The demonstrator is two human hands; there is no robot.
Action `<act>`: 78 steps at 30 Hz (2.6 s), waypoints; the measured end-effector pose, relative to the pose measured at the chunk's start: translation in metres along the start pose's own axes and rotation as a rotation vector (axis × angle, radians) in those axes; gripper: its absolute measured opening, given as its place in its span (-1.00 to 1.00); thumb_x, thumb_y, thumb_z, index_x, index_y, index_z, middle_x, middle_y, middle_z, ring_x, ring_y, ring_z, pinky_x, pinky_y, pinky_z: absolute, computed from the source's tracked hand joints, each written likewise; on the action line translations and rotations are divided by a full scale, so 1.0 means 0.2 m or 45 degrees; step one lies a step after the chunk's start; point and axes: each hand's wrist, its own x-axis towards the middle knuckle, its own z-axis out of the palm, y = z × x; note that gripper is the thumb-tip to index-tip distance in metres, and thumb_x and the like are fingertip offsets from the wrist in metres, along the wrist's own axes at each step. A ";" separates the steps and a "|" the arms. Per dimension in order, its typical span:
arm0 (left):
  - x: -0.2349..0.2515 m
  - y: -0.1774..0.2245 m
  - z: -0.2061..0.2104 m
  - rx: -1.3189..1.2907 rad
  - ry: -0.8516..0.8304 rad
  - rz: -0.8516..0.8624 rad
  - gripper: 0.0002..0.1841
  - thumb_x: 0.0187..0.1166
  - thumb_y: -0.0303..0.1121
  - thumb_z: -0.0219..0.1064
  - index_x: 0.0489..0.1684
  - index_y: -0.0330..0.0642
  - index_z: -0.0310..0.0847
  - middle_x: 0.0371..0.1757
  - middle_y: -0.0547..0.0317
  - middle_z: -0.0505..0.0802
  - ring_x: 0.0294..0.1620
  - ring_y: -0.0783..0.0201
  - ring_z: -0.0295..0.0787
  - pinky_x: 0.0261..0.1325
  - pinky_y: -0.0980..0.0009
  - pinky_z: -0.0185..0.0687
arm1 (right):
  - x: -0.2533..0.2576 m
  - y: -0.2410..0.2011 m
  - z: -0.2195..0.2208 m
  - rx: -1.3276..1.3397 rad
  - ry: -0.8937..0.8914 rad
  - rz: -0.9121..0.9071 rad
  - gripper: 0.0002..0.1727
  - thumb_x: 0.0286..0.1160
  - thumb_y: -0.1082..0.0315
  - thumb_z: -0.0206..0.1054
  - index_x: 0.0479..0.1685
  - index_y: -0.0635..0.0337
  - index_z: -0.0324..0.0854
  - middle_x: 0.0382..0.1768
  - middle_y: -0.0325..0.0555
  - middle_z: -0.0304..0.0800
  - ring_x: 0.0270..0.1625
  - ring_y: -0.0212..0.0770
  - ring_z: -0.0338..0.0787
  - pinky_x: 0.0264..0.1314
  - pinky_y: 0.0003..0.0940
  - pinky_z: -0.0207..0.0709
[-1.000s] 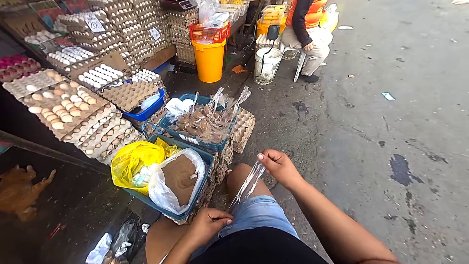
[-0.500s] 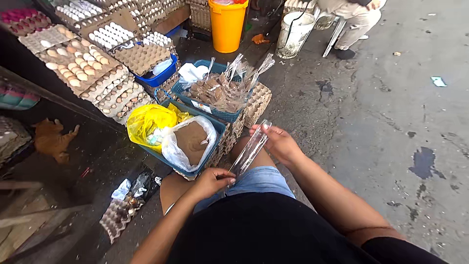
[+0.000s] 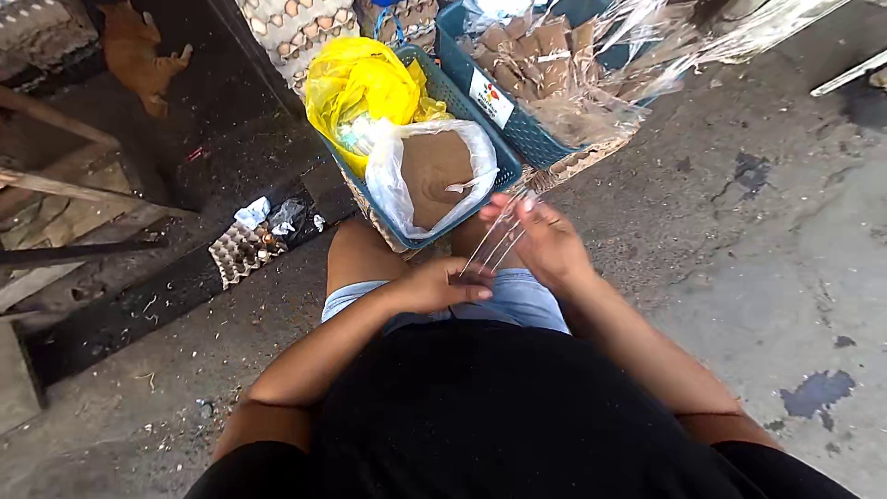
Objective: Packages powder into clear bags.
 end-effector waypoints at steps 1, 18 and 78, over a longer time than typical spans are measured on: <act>0.01 0.01 0.00 -0.135 0.119 -0.041 -0.73 0.74 -0.43 0.20 0.23 -0.45 0.59 0.01 0.14 0.86 -0.02 0.48 0.83 0.17 0.48 0.75 | 0.02 0.04 0.03 -0.134 -0.079 -0.039 -0.52 0.88 0.17 -0.08 0.32 0.26 0.68 0.23 -0.14 0.87 0.29 -0.26 0.81 0.46 -0.18 0.64; 0.07 0.10 -0.78 1.120 1.133 -0.917 -0.68 0.75 -0.24 0.22 0.18 -0.31 0.70 0.30 -0.32 0.75 0.30 -0.34 0.72 0.25 -0.37 0.57 | 0.61 0.21 0.04 -0.763 0.244 -0.195 -0.66 0.84 0.39 -0.02 0.38 0.38 0.47 0.10 0.05 0.85 -0.04 -0.26 0.87 0.07 -0.29 0.73; 0.28 -0.25 -0.66 0.773 1.235 0.185 -0.67 0.57 -0.44 0.42 0.22 -0.44 0.67 0.15 -0.26 0.83 0.17 -0.08 0.82 0.33 -0.05 0.69 | 0.55 -0.18 0.19 -0.415 -0.092 -0.485 -0.66 0.82 0.34 -0.10 0.34 0.29 0.42 0.19 -0.12 0.75 0.13 -0.32 0.81 0.30 -0.28 0.70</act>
